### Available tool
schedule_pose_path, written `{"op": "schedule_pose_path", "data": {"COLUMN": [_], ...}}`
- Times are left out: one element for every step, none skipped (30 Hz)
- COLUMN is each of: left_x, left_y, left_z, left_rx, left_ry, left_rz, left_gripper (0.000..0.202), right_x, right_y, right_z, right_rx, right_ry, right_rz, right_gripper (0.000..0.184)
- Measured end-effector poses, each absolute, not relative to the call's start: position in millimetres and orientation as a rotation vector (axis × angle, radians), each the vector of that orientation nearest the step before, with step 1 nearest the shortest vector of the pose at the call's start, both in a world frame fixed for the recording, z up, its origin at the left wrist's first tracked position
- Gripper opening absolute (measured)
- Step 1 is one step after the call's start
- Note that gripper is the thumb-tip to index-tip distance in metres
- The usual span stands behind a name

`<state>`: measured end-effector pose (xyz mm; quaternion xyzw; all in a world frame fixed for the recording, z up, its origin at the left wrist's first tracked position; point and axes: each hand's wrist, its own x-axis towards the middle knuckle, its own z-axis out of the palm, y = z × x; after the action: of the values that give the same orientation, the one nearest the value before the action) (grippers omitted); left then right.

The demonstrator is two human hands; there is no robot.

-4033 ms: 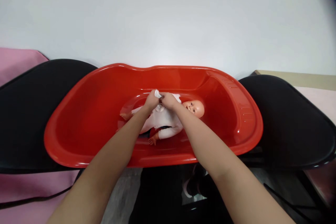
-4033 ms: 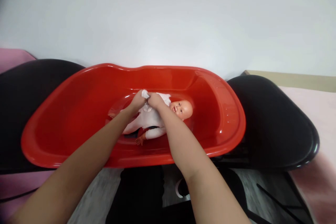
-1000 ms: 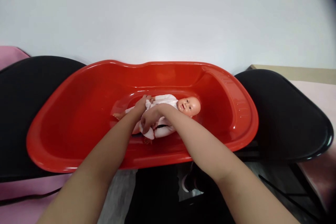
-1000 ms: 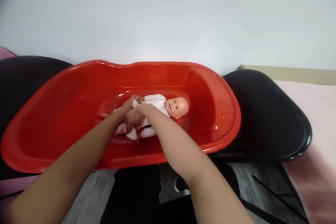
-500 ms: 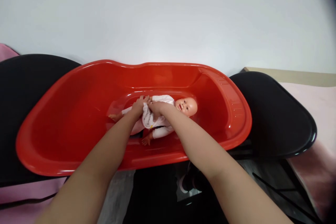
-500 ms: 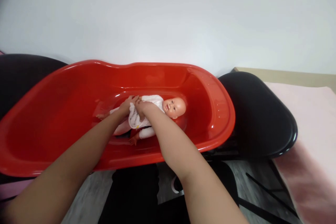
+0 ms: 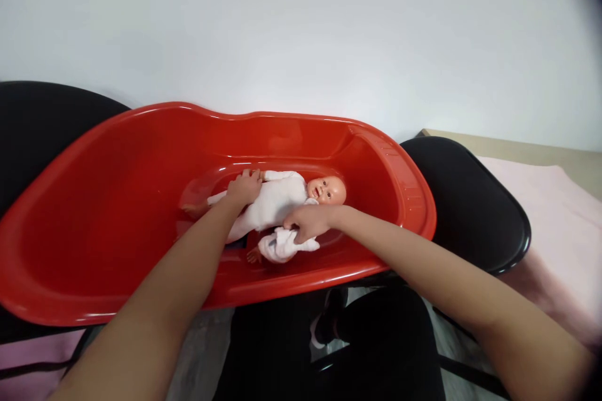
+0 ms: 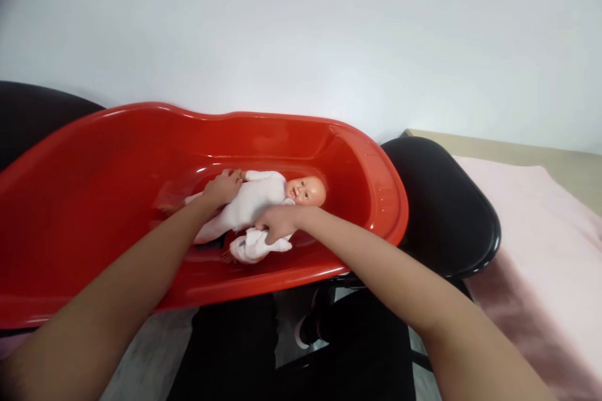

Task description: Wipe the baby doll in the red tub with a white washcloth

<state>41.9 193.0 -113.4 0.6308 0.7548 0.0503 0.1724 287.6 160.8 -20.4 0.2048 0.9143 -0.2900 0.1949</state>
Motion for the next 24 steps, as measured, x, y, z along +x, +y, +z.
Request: {"op": "schedule_pose_path", "data": {"left_x": [42,43,44,44,45,46,46,47,47,47,47,46,46,45,44,44,43,43,43,45,47,50,53,57], "left_y": [193,193,192,192,192,192,192,192,192,192,192,191,191,190,190,190,190,190,191,192,192,193,192,190], "left_z": [-111,-109,-107,-105,-102,-100,-97,-95,-92,-90,-88,-86,-84,-83,-81,-80,-79,-77,-75,-71,-67,-61,-55,-48], "left_rx": [1.807,1.825,1.839,1.853,1.874,1.902,1.931,1.958,1.981,1.997,2.005,2.01,2.015,2.02,2.021,2.017,2.011,2.007,2.008,2.012,2.013,2.008,1.994,1.969], "left_ry": [2.154,2.167,2.182,2.191,2.196,2.2,2.205,2.212,2.222,2.235,2.248,2.254,2.257,2.259,2.26,2.263,2.263,2.255,2.24,2.215,2.187,2.157,2.127,2.101], "left_rz": [0.135,0.131,0.129,0.127,0.121,0.115,0.104,0.093,0.086,0.085,0.092,0.11,0.135,0.164,0.195,0.232,0.273,0.316,0.36,0.406,0.454,0.506,0.557,0.595], "left_gripper": [0.057,0.054,0.051,0.048,0.045,0.042,0.04,0.039,0.038,0.038,0.039,0.039,0.04,0.04,0.04,0.04,0.04,0.039,0.039,0.04,0.042,0.045,0.047,0.05], "right_x": [294,299,302,305,307,308,308,308,307,305,303,301,299,298,299,302,306,313,323,334,347,361,376,392], "right_y": [163,166,170,174,179,183,185,186,185,182,177,172,167,161,156,152,148,145,142,140,138,137,137,138], "right_z": [-19,-19,-20,-22,-24,-25,-27,-27,-28,-28,-27,-26,-25,-23,-21,-17,-13,-8,-1,8,17,27,38,49], "right_rx": [0.611,0.672,0.752,0.847,0.929,0.988,1.021,1.029,1.009,0.969,0.921,0.873,0.826,0.777,0.727,0.682,0.631,0.584,0.553,0.544,0.558,0.607,0.685,0.784], "right_ry": [2.653,2.743,2.824,2.888,2.919,2.92,2.892,2.848,2.796,2.741,2.69,2.642,2.594,2.547,2.499,2.461,2.447,2.469,2.523,2.605,2.7,2.799,2.888,2.957], "right_rz": [-0.855,-0.872,-0.845,-0.777,-0.696,-0.618,-0.55,-0.49,-0.437,-0.388,-0.346,-0.319,-0.318,-0.341,-0.374,-0.398,-0.408,-0.4,-0.372,-0.334,-0.303,-0.283,-0.26,-0.219], "right_gripper": [0.02,0.016,0.015,0.016,0.019,0.024,0.027,0.03,0.031,0.031,0.031,0.031,0.031,0.03,0.029,0.029,0.03,0.03,0.03,0.029,0.029,0.029,0.031,0.033]}}
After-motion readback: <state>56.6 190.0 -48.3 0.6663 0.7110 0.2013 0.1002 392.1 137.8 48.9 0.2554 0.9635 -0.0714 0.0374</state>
